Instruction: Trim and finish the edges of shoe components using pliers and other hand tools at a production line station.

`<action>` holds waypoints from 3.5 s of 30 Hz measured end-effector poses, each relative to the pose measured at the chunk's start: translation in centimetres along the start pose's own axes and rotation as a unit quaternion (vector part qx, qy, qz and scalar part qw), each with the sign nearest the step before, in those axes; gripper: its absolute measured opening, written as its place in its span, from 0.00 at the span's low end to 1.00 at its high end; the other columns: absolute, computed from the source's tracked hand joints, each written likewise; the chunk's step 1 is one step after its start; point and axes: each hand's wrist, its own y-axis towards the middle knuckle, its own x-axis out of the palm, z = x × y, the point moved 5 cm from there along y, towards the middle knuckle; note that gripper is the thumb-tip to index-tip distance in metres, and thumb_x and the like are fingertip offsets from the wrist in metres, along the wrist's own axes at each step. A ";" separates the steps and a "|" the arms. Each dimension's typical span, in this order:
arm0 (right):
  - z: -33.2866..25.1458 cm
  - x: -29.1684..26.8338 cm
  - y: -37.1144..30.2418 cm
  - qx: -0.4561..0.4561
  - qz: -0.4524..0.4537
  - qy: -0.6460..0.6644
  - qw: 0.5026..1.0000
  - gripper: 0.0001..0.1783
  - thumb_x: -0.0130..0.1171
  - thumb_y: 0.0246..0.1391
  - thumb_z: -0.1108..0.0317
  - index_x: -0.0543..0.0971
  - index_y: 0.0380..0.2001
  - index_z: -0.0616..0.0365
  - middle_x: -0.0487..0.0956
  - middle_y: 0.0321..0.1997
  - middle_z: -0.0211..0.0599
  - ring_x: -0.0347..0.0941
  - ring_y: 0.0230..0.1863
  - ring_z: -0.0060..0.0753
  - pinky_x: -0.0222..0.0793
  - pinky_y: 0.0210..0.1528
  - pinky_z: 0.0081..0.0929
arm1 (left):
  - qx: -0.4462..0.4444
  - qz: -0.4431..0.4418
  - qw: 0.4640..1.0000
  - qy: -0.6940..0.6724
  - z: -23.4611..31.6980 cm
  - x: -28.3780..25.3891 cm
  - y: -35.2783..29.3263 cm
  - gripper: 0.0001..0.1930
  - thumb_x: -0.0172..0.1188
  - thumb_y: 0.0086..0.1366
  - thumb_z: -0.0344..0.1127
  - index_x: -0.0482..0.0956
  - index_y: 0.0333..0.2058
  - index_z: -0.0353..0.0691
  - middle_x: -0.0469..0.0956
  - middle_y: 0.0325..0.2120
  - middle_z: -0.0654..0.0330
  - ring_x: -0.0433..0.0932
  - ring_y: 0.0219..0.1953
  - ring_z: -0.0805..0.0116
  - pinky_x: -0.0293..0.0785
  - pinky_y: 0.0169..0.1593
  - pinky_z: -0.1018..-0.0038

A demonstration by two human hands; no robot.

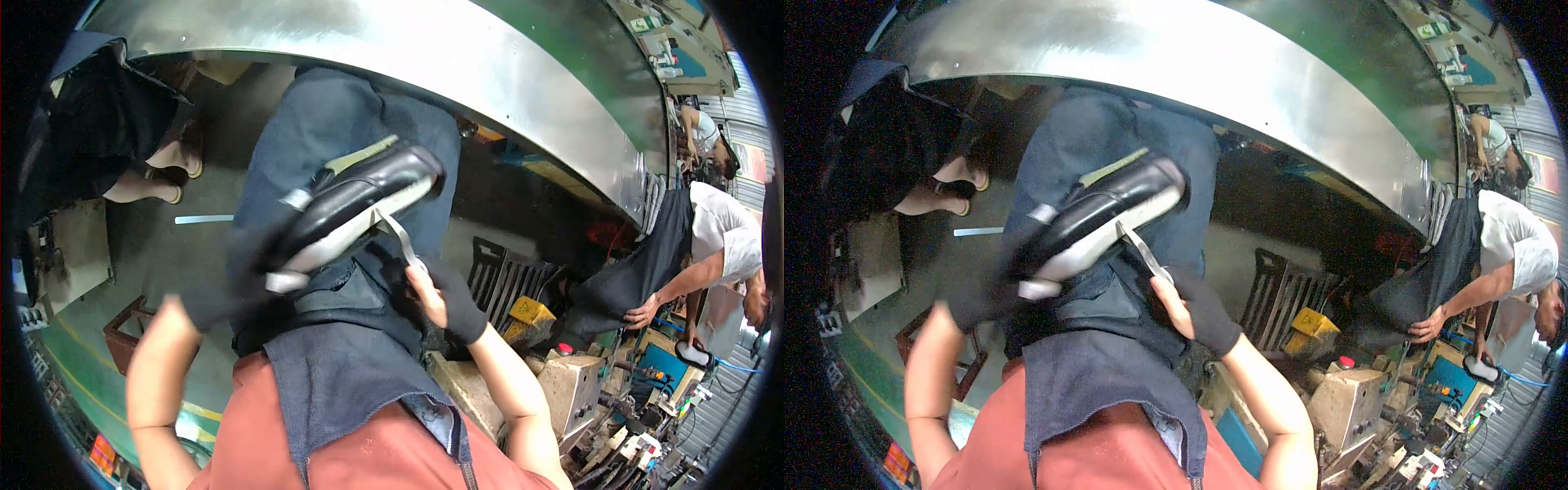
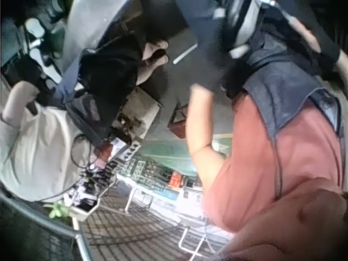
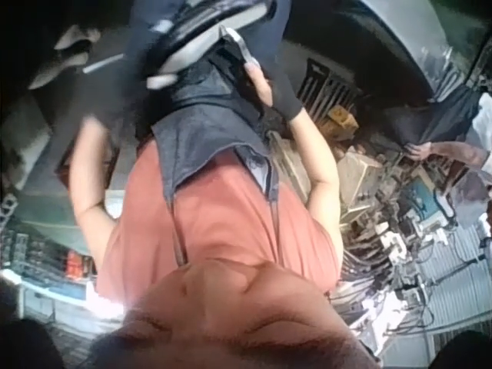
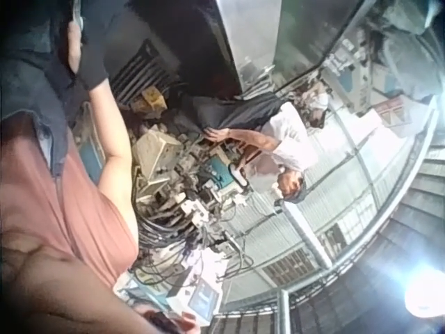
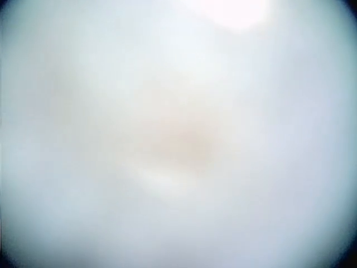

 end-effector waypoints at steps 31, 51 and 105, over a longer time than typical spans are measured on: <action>-2.3 -4.5 6.5 -0.056 -0.227 -0.264 0.936 0.24 0.50 0.64 0.47 0.78 0.34 0.60 0.79 0.31 0.50 0.78 0.27 0.41 0.72 0.31 0.33 | -0.011 -0.052 0.790 -0.610 -3.7 12.8 10.0 0.31 0.35 0.76 0.51 0.52 0.67 0.31 0.62 0.63 0.49 0.64 0.64 0.62 0.57 0.67 0.68; -3.1 -3.2 2.2 -0.063 -0.083 -0.160 0.982 0.25 0.45 0.66 0.48 0.78 0.34 0.61 0.79 0.31 0.50 0.76 0.33 0.49 0.69 0.37 0.38 | 0.094 0.078 0.914 -0.388 -0.3 6.2 11.1 0.34 0.32 0.74 0.59 0.64 0.62 0.34 0.69 0.58 0.54 0.68 0.59 0.67 0.62 0.63 0.73; 7.2 4.4 -4.0 0.185 0.249 0.228 0.923 0.28 0.38 0.70 0.48 0.73 0.26 0.59 0.74 0.18 0.31 0.71 0.20 0.26 0.67 0.28 0.28 | 0.034 0.109 0.977 -0.177 1.2 5.0 11.5 0.56 0.74 0.45 0.39 0.47 0.68 0.35 0.51 0.68 0.47 0.51 0.70 0.54 0.47 0.71 0.64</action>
